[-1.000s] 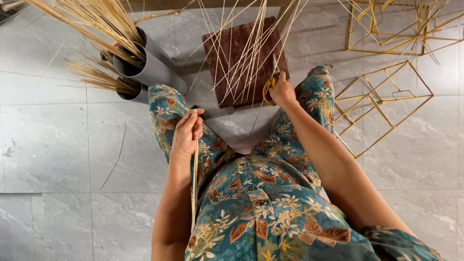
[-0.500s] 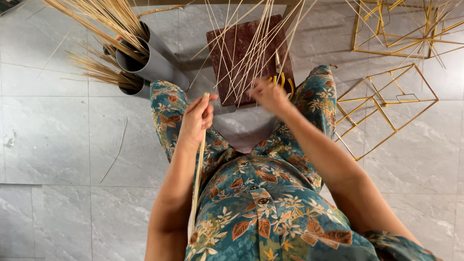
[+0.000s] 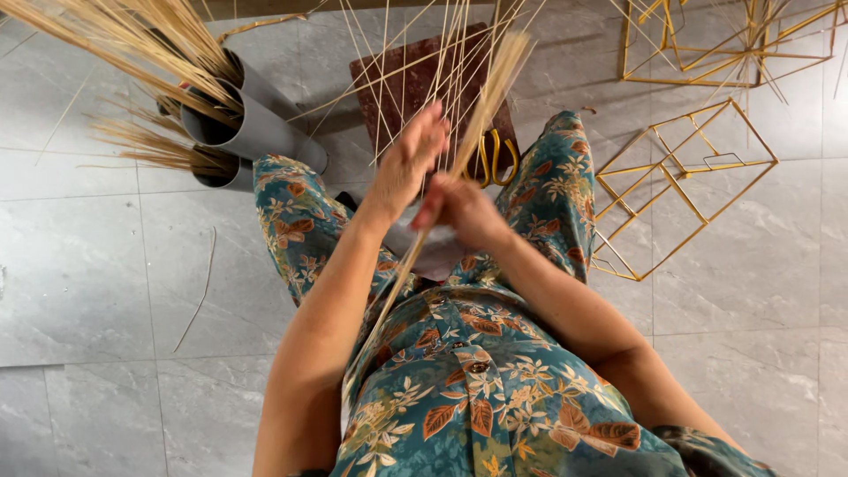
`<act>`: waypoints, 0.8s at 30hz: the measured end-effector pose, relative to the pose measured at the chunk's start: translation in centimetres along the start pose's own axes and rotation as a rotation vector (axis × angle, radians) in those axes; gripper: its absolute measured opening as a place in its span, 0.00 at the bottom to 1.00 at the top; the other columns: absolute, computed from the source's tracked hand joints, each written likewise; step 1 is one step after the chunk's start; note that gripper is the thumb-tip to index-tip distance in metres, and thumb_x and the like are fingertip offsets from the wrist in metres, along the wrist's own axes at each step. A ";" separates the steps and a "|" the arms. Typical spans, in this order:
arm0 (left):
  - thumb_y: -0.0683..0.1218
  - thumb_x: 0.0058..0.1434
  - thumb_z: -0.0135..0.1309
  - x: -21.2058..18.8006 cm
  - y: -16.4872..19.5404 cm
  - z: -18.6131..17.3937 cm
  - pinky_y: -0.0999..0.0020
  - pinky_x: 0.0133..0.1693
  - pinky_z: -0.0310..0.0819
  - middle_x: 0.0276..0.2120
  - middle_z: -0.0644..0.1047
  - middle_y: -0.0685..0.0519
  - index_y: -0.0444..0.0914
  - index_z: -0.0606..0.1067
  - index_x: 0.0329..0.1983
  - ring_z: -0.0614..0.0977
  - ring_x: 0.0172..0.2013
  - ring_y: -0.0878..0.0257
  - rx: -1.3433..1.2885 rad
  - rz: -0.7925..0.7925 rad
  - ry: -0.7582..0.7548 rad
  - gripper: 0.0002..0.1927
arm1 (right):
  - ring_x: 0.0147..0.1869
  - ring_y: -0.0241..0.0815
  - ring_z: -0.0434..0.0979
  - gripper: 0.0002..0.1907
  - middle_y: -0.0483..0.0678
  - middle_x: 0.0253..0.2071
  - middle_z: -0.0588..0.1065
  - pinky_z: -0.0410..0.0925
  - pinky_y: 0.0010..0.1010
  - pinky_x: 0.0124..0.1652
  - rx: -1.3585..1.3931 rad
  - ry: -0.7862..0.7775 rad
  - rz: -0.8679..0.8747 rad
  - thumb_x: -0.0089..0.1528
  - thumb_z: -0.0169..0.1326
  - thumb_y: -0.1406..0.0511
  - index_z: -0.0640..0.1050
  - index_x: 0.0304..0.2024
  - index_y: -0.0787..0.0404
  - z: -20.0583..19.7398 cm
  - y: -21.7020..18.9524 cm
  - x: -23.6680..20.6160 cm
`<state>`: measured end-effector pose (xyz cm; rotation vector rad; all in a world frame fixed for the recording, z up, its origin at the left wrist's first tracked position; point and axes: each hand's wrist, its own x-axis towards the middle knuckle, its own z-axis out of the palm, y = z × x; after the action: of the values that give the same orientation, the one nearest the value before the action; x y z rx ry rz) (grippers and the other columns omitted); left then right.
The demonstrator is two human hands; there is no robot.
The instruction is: The person sits on a red stool and uses yellow-handled scissors to cut a bundle of thin bamboo strips to a uniform length. They repeatedly align the strips, trim the ends, and separate individual pieces, placing the cut pieces aside.
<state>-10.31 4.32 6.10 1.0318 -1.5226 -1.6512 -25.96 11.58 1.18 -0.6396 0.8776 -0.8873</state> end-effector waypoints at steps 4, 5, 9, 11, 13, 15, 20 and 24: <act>0.79 0.56 0.45 -5.0 -3.7 3.2 0.54 0.59 0.71 0.60 0.71 0.40 0.40 0.55 0.76 0.76 0.56 0.54 0.115 -0.305 -0.381 0.55 | 0.21 0.39 0.66 0.19 0.42 0.21 0.65 0.72 0.42 0.31 0.215 0.417 -0.300 0.75 0.42 0.53 0.68 0.34 0.57 -6.1 -4.5 0.6; 0.77 0.55 0.46 -5.5 -4.6 4.7 0.55 0.55 0.78 0.54 0.77 0.41 0.42 0.58 0.73 0.84 0.49 0.54 0.145 -0.374 -0.470 0.52 | 0.20 0.37 0.63 0.22 0.41 0.19 0.62 0.72 0.39 0.29 0.268 0.413 -0.361 0.76 0.41 0.51 0.68 0.33 0.56 -7.1 -5.0 0.5; 0.66 0.69 0.41 -5.4 -7.2 7.7 0.55 0.38 0.80 0.39 0.81 0.37 0.42 0.75 0.63 0.82 0.34 0.51 0.165 -0.507 -0.325 0.31 | 0.23 0.33 0.60 0.19 0.38 0.22 0.62 0.60 0.28 0.26 0.339 0.299 -0.198 0.75 0.42 0.53 0.74 0.41 0.59 -8.4 -3.6 -0.1; 0.62 0.69 0.42 -3.7 -7.7 7.8 0.64 0.36 0.83 0.39 0.82 0.45 0.43 0.75 0.57 0.84 0.33 0.58 0.294 -0.463 -0.337 0.25 | 0.22 0.29 0.55 0.20 0.36 0.22 0.61 0.52 0.23 0.23 0.401 0.154 -0.120 0.75 0.43 0.52 0.74 0.42 0.60 -8.9 -2.4 -0.3; 0.59 0.74 0.50 -1.8 -7.7 6.2 0.65 0.39 0.82 0.46 0.79 0.47 0.39 0.73 0.59 0.82 0.41 0.63 0.282 0.023 -0.161 0.22 | 0.22 0.29 0.54 0.18 0.36 0.21 0.61 0.51 0.23 0.22 0.472 0.215 -0.172 0.75 0.44 0.53 0.74 0.42 0.59 -11.4 -3.0 -0.2; 0.57 0.67 0.50 0.9 -7.8 4.4 0.69 0.32 0.84 0.45 0.80 0.54 0.44 0.72 0.60 0.83 0.37 0.69 0.249 -0.190 0.132 0.22 | 0.22 0.29 0.53 0.16 0.36 0.22 0.60 0.51 0.23 0.23 0.499 0.247 -0.197 0.75 0.44 0.55 0.75 0.45 0.58 -14.5 -4.1 -1.0; 0.47 0.65 0.60 5.5 -9.0 -5.1 0.69 0.41 0.80 0.49 0.74 0.48 0.38 0.71 0.61 0.81 0.39 0.62 0.538 -0.133 0.641 0.22 | 0.24 0.27 0.52 0.16 0.36 0.25 0.59 0.52 0.21 0.25 0.533 0.130 -0.238 0.78 0.43 0.57 0.75 0.57 0.59 -18.9 -4.9 -2.5; 0.54 0.63 0.59 6.9 -10.1 -9.4 0.62 0.52 0.81 0.56 0.75 0.46 0.41 0.71 0.64 0.82 0.48 0.56 0.581 -0.201 0.664 0.28 | 0.24 0.27 0.53 0.18 0.37 0.26 0.60 0.53 0.20 0.26 0.602 0.030 -0.194 0.76 0.44 0.58 0.74 0.61 0.62 -18.9 -5.3 -2.2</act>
<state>-4.87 -5.15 -4.80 1.8634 -1.4695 -0.8171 -44.94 8.65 -3.34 -0.1870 0.5336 -1.2690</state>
